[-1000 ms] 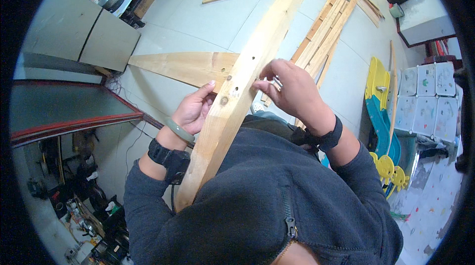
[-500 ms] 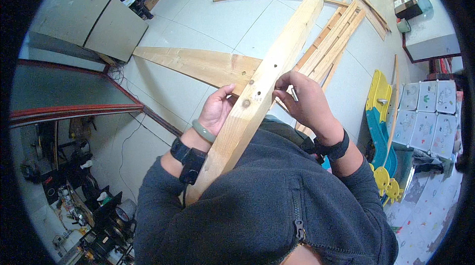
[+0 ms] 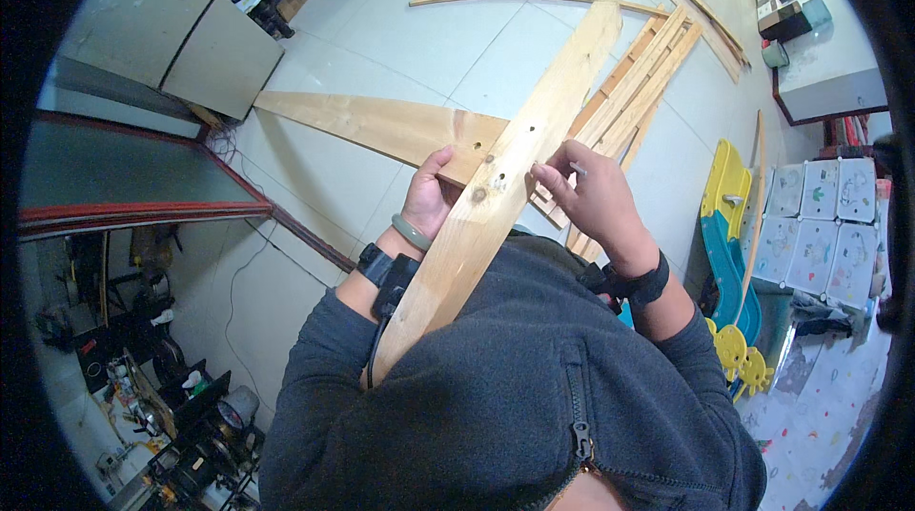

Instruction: The person assembles a wooden chair frame by inserting metal rods into pre-drilled holes and tightening them with a hex key. They align the pieces, secure the joints, and then place the assembled frame on the floor.

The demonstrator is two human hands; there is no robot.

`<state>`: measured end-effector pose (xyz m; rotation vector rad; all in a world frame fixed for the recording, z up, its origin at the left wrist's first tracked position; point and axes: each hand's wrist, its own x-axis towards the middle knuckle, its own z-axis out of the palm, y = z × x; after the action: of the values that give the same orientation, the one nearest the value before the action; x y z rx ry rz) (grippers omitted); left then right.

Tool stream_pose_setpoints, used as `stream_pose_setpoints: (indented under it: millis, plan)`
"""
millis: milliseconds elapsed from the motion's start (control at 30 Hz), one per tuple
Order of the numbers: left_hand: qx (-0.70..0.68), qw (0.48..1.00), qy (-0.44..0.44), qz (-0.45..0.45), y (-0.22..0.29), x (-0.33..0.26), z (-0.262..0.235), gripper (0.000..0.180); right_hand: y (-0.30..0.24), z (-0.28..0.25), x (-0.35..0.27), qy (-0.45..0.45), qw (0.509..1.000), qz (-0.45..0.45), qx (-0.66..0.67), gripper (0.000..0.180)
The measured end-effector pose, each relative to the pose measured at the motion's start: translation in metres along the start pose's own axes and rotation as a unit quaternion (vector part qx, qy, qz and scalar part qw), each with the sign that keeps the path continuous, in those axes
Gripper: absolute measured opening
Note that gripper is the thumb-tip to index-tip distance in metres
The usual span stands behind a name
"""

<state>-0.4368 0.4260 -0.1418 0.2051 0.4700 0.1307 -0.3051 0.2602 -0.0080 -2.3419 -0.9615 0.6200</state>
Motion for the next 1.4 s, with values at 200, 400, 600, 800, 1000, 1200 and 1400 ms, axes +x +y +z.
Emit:
stream_pose_setpoints:
  millis: [200, 400, 600, 800, 1000, 1200, 1400]
  plan:
    - [-0.015, 1.0, 0.006, -0.01, -0.001, 0.006, -0.005, 0.054, 0.004, 0.001, 0.002, 0.051, 0.989, -0.136, 0.039, 0.024]
    - [-0.023, 1.0, -0.005, -0.02, 0.0, 0.008, -0.006, 0.049, 0.0, -0.004, 0.004, -0.003, 0.996, -0.091, 0.011, 0.022]
    - [-0.016, 1.0, -0.006, -0.026, -0.001, 0.011, -0.009, 0.055, -0.003, -0.004, 0.005, -0.002, 0.999, -0.053, -0.009, 0.021]
    - [-0.018, 0.999, 0.002, -0.034, 0.0, 0.008, -0.006, 0.051, -0.004, -0.004, 0.004, 0.073, 0.983, -0.161, 0.042, 0.019]
    - [-0.026, 0.999, -0.004, -0.027, 0.002, 0.005, 0.0, 0.045, -0.002, -0.004, 0.004, 0.032, 0.99, -0.137, 0.011, 0.018]
    - [-0.018, 0.999, -0.007, -0.032, 0.003, 0.003, 0.0, 0.045, 0.001, -0.005, 0.002, 0.0, 0.999, -0.017, -0.034, 0.02]
    - [-0.021, 0.999, -0.006, -0.04, 0.003, 0.005, -0.001, 0.045, 0.001, -0.004, 0.0, 0.056, 0.991, -0.118, 0.003, 0.018]
